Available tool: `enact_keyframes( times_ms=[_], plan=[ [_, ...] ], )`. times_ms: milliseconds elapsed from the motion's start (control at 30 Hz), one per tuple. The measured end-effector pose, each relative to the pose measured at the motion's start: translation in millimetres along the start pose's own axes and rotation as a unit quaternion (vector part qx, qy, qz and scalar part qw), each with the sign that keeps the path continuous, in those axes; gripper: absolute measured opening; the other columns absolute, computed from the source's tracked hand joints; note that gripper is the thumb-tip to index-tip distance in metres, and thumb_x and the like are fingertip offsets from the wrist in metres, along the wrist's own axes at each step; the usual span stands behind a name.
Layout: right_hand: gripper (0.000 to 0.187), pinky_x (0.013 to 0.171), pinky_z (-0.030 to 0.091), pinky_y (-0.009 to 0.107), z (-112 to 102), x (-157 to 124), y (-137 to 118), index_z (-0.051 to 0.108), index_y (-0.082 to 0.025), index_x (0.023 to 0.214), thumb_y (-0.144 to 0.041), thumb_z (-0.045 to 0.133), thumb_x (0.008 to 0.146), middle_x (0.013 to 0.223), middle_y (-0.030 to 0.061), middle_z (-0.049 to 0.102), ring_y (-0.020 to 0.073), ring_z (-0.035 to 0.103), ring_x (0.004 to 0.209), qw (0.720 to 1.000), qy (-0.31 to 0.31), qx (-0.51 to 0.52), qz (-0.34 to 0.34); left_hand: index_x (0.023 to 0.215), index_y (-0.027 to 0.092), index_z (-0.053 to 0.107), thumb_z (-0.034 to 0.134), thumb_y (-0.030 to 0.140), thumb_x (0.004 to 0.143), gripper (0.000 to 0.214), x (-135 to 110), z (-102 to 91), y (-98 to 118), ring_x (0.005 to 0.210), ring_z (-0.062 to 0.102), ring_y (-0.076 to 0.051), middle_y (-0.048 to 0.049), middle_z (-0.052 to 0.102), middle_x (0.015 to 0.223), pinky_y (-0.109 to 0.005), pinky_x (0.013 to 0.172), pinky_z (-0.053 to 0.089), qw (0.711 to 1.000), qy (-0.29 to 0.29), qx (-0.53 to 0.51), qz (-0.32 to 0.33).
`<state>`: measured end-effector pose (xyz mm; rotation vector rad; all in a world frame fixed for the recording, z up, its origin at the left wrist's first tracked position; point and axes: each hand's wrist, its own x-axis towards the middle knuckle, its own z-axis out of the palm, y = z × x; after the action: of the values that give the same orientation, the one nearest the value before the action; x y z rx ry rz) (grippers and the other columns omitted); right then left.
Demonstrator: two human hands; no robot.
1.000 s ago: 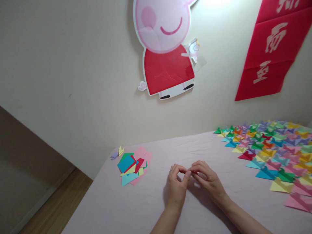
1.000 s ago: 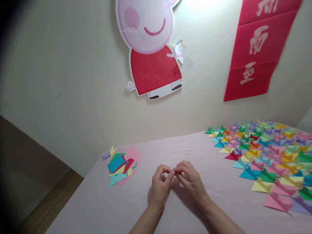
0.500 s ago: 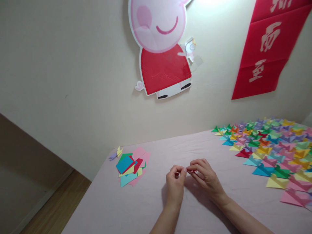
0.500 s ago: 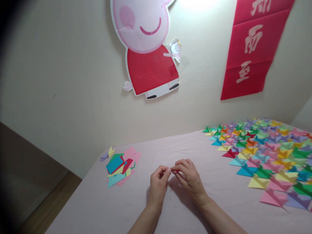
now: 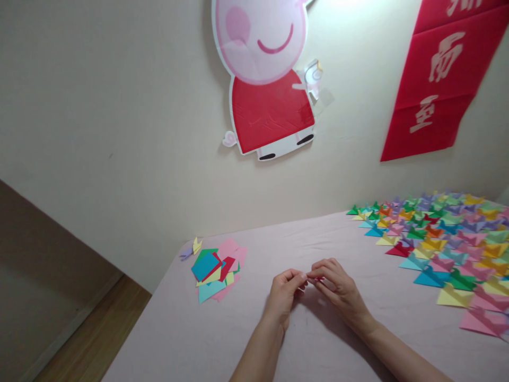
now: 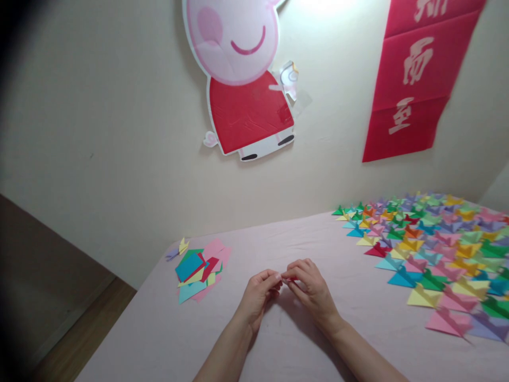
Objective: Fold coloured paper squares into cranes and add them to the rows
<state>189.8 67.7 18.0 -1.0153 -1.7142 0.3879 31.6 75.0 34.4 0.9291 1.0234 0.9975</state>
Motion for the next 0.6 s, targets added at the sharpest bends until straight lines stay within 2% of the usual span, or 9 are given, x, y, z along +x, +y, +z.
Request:
enact_keyframes(
  times_ms=[367,500,600],
  plan=[
    [0.013,0.075,0.048,0.037,0.6,0.8,-1.3,0.071,-0.028,0.082,-0.033,0.061,0.089,0.079,0.0040,0.069,0.0240,0.060,0.083,1.000,-0.008,0.017,0.008,0.068,0.014,0.062,0.082,0.055,0.053,0.048,-0.5,1.9,-0.4,0.060,0.046,-0.010,0.0003,0.053,0.064,-0.023,0.059,0.035,0.999,-0.023,-0.033,-0.033],
    [0.020,0.072,0.047,0.036,0.6,0.6,-2.5,0.071,-0.027,0.078,-0.041,0.062,0.089,0.075,0.0040,0.067,0.0240,0.059,0.079,0.998,-0.010,0.043,0.048,0.071,0.015,0.061,0.078,0.052,0.058,0.042,0.0,0.6,-1.0,0.060,0.046,-0.011,0.0007,0.053,0.064,-0.023,0.058,0.036,0.999,-0.035,-0.012,-0.020],
    [0.025,0.073,0.046,0.035,0.6,1.2,-2.0,0.069,-0.027,0.072,-0.047,0.064,0.086,0.074,0.0030,0.065,0.0234,0.058,0.078,0.993,-0.001,0.071,0.096,0.072,0.016,0.062,0.074,0.049,0.065,0.035,0.2,-0.2,-0.2,0.060,0.047,-0.012,0.0009,0.054,0.064,-0.024,0.059,0.036,0.999,-0.031,0.031,0.023]
  ],
)
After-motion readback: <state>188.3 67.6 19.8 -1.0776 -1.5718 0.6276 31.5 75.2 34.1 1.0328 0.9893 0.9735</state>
